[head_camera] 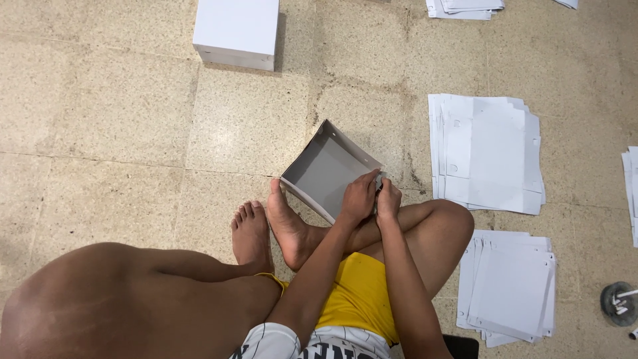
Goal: Folding and assembling a cardboard box from a flat cutout while sitting on the floor.
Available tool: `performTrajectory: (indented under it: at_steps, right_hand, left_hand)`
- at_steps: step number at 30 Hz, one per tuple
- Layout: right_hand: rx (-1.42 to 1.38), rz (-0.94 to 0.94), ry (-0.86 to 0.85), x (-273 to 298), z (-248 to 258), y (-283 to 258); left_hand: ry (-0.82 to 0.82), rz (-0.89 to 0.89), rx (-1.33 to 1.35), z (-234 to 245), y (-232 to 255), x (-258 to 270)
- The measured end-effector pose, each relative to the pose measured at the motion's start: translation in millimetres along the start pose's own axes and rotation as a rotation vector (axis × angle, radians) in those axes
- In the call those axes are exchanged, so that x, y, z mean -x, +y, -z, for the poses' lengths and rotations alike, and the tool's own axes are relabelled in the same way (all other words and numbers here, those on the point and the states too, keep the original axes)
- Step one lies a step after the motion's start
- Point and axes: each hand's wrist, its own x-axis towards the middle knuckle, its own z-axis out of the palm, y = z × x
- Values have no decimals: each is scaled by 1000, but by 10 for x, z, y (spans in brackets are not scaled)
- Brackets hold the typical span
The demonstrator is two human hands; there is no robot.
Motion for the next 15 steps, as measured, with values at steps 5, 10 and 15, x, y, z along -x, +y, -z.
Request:
performTrajectory:
  at_steps: [5, 10, 15]
  right_hand:
    - [16, -4, -33, 108, -21, -167]
    - [28, -10, -37, -12, -29, -78]
    - [-56, -89, -34, 169, -34, -301]
  left_hand:
    - [-10, 34, 19, 15, 25, 12]
    - [-5, 13, 32, -7, -20, -3]
    - [-9, 42, 52, 8, -3, -14]
